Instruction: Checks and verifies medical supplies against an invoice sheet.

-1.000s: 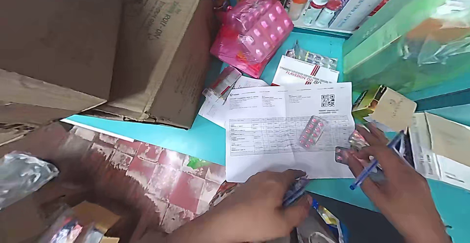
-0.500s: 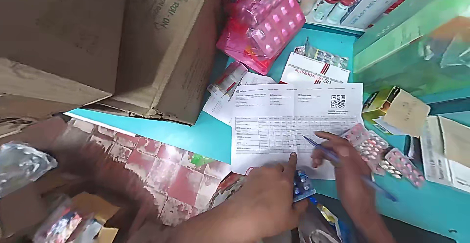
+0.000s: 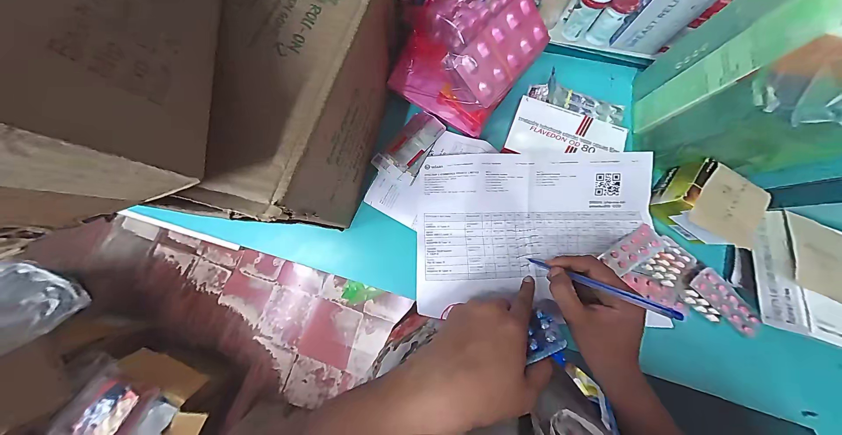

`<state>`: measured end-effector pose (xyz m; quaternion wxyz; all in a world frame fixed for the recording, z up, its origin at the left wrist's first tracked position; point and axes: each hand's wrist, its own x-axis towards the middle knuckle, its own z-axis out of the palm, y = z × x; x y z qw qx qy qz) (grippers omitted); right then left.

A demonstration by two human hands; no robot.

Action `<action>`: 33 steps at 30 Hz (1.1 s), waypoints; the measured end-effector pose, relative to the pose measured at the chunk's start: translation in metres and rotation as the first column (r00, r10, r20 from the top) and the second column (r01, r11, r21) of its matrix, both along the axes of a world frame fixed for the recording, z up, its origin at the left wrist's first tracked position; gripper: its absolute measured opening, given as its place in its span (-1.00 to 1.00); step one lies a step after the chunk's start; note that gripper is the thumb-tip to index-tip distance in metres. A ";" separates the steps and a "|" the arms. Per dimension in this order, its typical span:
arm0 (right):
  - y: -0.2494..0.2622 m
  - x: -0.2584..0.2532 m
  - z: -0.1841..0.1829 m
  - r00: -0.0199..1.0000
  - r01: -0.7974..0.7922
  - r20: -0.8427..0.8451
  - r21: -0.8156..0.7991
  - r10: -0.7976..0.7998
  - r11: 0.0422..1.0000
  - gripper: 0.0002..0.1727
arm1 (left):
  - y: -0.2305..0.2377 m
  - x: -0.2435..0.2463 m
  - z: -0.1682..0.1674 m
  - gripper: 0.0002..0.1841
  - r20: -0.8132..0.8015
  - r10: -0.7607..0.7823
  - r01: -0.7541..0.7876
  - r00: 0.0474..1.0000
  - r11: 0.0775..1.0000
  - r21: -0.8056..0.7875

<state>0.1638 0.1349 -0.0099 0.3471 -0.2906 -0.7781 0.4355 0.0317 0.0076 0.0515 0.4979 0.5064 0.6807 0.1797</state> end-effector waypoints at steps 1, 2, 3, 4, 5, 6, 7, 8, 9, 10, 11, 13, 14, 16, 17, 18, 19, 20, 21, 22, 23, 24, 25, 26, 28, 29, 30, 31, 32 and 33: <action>0.000 0.000 0.000 1.000 0.010 -0.006 0.015 -0.010 1.000 -0.88 | 0.001 0.000 0.000 -0.21 0.000 -0.005 0.005 1.000 1.000 -0.005; 0.000 0.001 0.001 1.000 0.014 -0.016 0.022 -0.013 1.000 -0.88 | 0.001 0.000 0.001 -0.20 0.000 -0.013 0.013 1.000 1.000 -0.015; 0.001 0.002 0.001 1.000 0.009 -0.028 0.018 -0.009 1.000 -0.88 | 0.002 -0.001 0.002 -0.20 0.006 -0.019 0.019 1.000 1.000 -0.024; 0.003 0.004 0.002 0.999 0.004 -0.039 0.004 -0.004 1.000 -0.89 | 0.001 -0.002 0.002 -0.20 0.014 -0.020 0.020 1.000 1.000 -0.023; 0.004 0.005 0.002 0.999 0.001 -0.051 -0.019 -0.002 1.000 -0.88 | -0.001 -0.003 0.003 -0.22 0.027 -0.009 0.009 1.000 1.000 -0.001; 0.005 0.006 0.003 0.998 -0.001 -0.057 -0.045 -0.002 0.999 -0.87 | -0.006 -0.005 0.003 -0.24 0.046 0.023 -0.025 0.999 0.998 0.060; 0.006 0.007 0.003 0.998 -0.007 -0.061 -0.068 0.003 0.998 -0.87 | -0.013 -0.008 0.003 -0.29 0.068 0.080 -0.091 0.994 0.981 0.174; 0.006 0.007 0.003 0.997 -0.014 -0.070 -0.089 0.007 0.996 -0.87 | -0.020 -0.013 0.004 -0.34 0.096 0.149 -0.171 0.984 0.939 0.298; 0.007 0.007 0.002 0.996 -0.018 -0.083 -0.102 0.010 0.995 -0.87 | -0.025 -0.021 0.006 -0.38 0.108 0.221 -0.246 0.969 0.884 0.397; 0.007 0.007 0.001 0.996 -0.021 -0.094 -0.110 0.010 0.994 -0.86 | -0.028 -0.033 0.011 -0.41 0.080 0.310 -0.311 0.947 0.830 0.464; 0.007 0.007 0.001 0.995 -0.026 -0.096 -0.115 0.015 0.993 -0.86 | -0.028 -0.047 0.017 -0.41 0.006 0.413 -0.363 0.911 0.793 0.490; 0.007 0.007 0.001 0.995 -0.034 -0.097 -0.120 0.022 0.992 -0.85 | -0.016 -0.077 0.026 -0.38 -0.225 0.603 -0.449 0.765 0.750 0.486; 0.007 0.007 0.001 0.995 -0.037 -0.098 -0.119 0.026 0.992 -0.85 | -0.005 -0.091 0.029 -0.36 -0.344 0.652 -0.486 0.676 0.745 0.457; 0.006 0.007 0.002 0.995 -0.040 -0.094 -0.114 0.029 0.993 -0.85 | 0.020 -0.109 0.028 -0.31 -0.535 0.669 -0.557 0.517 0.737 0.383; 0.006 0.006 0.002 0.995 -0.046 -0.095 -0.113 0.035 0.993 -0.85 | 0.031 -0.113 0.025 -0.30 -0.607 0.653 -0.573 0.453 0.735 0.363; 0.006 0.007 0.002 0.994 -0.053 -0.098 -0.114 0.042 0.992 -0.84 | 0.042 -0.116 0.023 -0.25 -0.658 0.625 -0.584 0.420 0.741 0.330; 0.006 0.007 0.002 0.993 -0.061 -0.103 -0.114 0.049 0.992 -0.84 | 0.054 -0.120 0.022 -0.17 -0.699 0.588 -0.612 0.408 0.744 0.268; 0.006 0.007 0.002 0.993 -0.068 -0.105 -0.112 0.056 0.991 -0.84 | 0.067 -0.125 0.021 -0.10 -0.731 0.545 -0.646 0.410 0.739 0.190; 0.006 0.007 0.002 0.993 -0.069 -0.105 -0.111 0.057 0.991 -0.84 | 0.075 -0.130 0.019 -0.06 -0.752 0.515 -0.664 0.411 0.735 0.141; 0.005 0.007 0.002 0.993 -0.066 -0.108 -0.112 0.054 0.991 -0.84 | 0.080 -0.134 0.018 -0.02 -0.760 0.496 -0.671 0.421 0.734 0.108; 0.005 0.007 0.003 0.993 -0.064 -0.110 -0.112 0.051 0.992 -0.84 | 0.082 -0.137 0.018 0.01 -0.764 0.477 -0.668 0.434 0.739 0.082; 0.004 0.007 0.003 0.992 -0.059 -0.118 -0.110 0.046 0.992 -0.84 | 0.081 -0.137 0.020 0.05 -0.770 0.463 -0.659 0.438 0.749 0.076; 0.004 0.007 0.003 0.990 -0.059 -0.132 -0.107 0.045 0.993 -0.83 | 0.078 -0.136 0.021 0.07 -0.774 0.470 -0.645 0.424 0.756 0.106; 0.003 0.007 0.003 0.988 -0.065 -0.149 -0.102 0.049 0.993 -0.83 | 0.073 -0.133 0.022 0.07 -0.768 0.507 -0.629 0.392 0.757 0.179; 0.002 0.009 0.002 0.982 -0.098 -0.171 -0.079 0.083 0.992 -0.81 | 0.054 -0.121 0.029 -0.05 -0.720 0.619 -0.565 0.315 0.732 0.381; 0.003 0.009 0.002 0.980 -0.115 -0.170 -0.061 0.103 0.992 -0.80 | 0.043 -0.114 0.034 -0.15 -0.666 0.689 -0.518 0.285 0.696 0.498; 0.003 0.009 0.001 0.979 -0.128 -0.168 -0.045 0.119 0.991 -0.79 | 0.032 -0.107 0.040 -0.24 -0.614 0.746 -0.465 0.258 0.653 0.598; 0.003 0.009 0.000 0.977 -0.139 -0.169 -0.036 0.131 0.990 -0.78 | 0.019 -0.100 0.048 -0.34 -0.550 0.794 -0.403 0.259 0.607 0.685; 0.004 0.010 0.000 0.977 -0.144 -0.166 -0.032 0.137 0.989 -0.78 | 0.005 -0.093 0.054 -0.46 -0.460 0.840 -0.324 0.288 0.537 0.779; 0.004 0.010 0.000 0.976 -0.148 -0.164 -0.029 0.142 0.989 -0.78 | -0.011 -0.087 0.060 -0.59 -0.335 0.870 -0.233 0.362 0.432 0.871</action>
